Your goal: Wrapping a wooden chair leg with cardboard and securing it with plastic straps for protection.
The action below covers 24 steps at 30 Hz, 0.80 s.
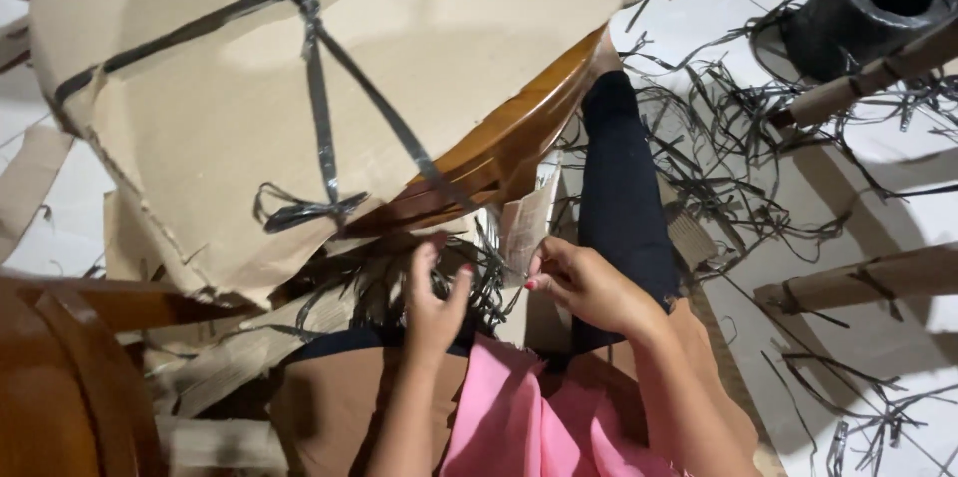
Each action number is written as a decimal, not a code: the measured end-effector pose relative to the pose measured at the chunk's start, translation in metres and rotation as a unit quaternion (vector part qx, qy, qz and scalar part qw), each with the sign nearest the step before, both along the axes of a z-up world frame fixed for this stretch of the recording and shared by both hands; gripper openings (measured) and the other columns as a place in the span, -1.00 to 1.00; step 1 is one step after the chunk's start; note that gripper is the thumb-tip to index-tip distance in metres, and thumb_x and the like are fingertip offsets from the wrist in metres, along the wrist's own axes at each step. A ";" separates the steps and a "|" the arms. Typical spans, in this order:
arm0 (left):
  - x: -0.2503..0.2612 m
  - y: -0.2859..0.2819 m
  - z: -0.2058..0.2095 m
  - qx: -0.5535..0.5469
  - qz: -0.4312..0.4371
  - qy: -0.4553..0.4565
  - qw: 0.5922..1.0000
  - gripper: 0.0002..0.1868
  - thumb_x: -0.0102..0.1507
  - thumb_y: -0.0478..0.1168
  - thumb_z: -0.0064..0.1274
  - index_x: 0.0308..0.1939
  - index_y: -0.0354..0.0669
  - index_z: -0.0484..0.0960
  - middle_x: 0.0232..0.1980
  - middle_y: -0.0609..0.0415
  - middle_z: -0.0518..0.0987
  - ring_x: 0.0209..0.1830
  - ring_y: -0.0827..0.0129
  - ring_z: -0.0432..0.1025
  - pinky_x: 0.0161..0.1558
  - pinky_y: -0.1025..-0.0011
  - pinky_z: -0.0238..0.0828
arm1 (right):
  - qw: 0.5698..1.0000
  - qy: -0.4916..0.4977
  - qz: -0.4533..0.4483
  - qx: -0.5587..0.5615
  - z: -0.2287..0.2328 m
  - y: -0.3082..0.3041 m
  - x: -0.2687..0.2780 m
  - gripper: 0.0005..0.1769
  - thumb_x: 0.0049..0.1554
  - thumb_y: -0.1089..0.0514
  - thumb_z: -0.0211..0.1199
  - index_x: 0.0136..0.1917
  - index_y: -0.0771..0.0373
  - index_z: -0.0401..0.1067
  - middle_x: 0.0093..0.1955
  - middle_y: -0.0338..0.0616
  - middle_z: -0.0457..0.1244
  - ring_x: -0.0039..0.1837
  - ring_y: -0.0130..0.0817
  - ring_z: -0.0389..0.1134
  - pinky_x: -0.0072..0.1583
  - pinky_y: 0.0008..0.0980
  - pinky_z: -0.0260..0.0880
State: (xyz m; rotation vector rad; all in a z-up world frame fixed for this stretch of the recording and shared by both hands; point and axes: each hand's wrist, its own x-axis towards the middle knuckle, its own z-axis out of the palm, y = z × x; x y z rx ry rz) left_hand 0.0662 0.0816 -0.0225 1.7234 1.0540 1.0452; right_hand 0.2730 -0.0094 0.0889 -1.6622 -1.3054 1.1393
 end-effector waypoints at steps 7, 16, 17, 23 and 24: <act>0.076 -0.006 -0.058 0.074 0.050 -0.053 0.995 -0.14 -0.17 0.08 0.60 0.12 -0.08 0.57 0.00 -0.03 0.64 0.06 0.11 0.53 0.16 0.24 0.44 | 0.985 0.140 0.025 0.095 -0.018 -0.032 0.062 -0.93 0.08 0.38 0.34 -0.19 0.27 0.50 -0.32 -0.11 0.47 -0.25 -0.40 0.39 -0.12 -0.34 0.46; 0.102 0.001 -0.036 0.159 0.183 -0.025 0.970 -0.60 -0.04 -0.02 0.55 -0.33 -0.04 0.65 -0.39 0.04 0.58 -0.32 0.06 0.49 -0.15 0.26 0.44 | 0.788 0.401 -0.341 0.320 -0.095 -0.019 0.104 -0.84 0.21 0.29 0.27 0.03 0.24 0.33 -0.16 0.15 0.39 -0.32 -0.17 0.44 -0.22 -0.30 0.52; 0.101 0.001 -0.027 0.160 0.182 -0.035 0.970 -0.63 -0.02 -0.04 0.55 -0.34 -0.01 0.66 -0.37 0.09 0.61 -0.32 0.12 0.51 -0.15 0.29 0.45 | 0.784 0.358 -0.418 0.288 -0.080 -0.011 0.097 -0.84 0.22 0.28 0.27 0.06 0.26 0.35 -0.12 0.13 0.41 -0.33 -0.24 0.44 -0.23 -0.40 0.51; 0.102 -0.006 -0.014 0.129 0.173 -0.058 0.975 -0.65 0.00 -0.08 0.55 -0.33 -0.07 0.67 -0.36 0.06 0.63 -0.31 0.15 0.53 -0.14 0.30 0.45 | 0.817 0.157 -0.495 0.250 -0.051 0.025 0.063 -0.85 0.15 0.32 0.38 0.00 0.39 0.50 -0.19 0.09 0.42 -0.39 -0.39 0.39 -0.33 -0.51 0.43; 0.104 -0.005 -0.008 0.114 0.169 -0.067 0.977 -0.66 0.02 -0.09 0.54 -0.32 -0.08 0.67 -0.36 0.06 0.64 -0.31 0.17 0.54 -0.13 0.32 0.45 | 0.826 0.092 -0.493 0.257 -0.046 0.036 0.060 -0.87 0.10 0.34 0.45 -0.06 0.39 0.58 -0.27 0.07 0.41 -0.44 -0.42 0.33 -0.42 -0.52 0.36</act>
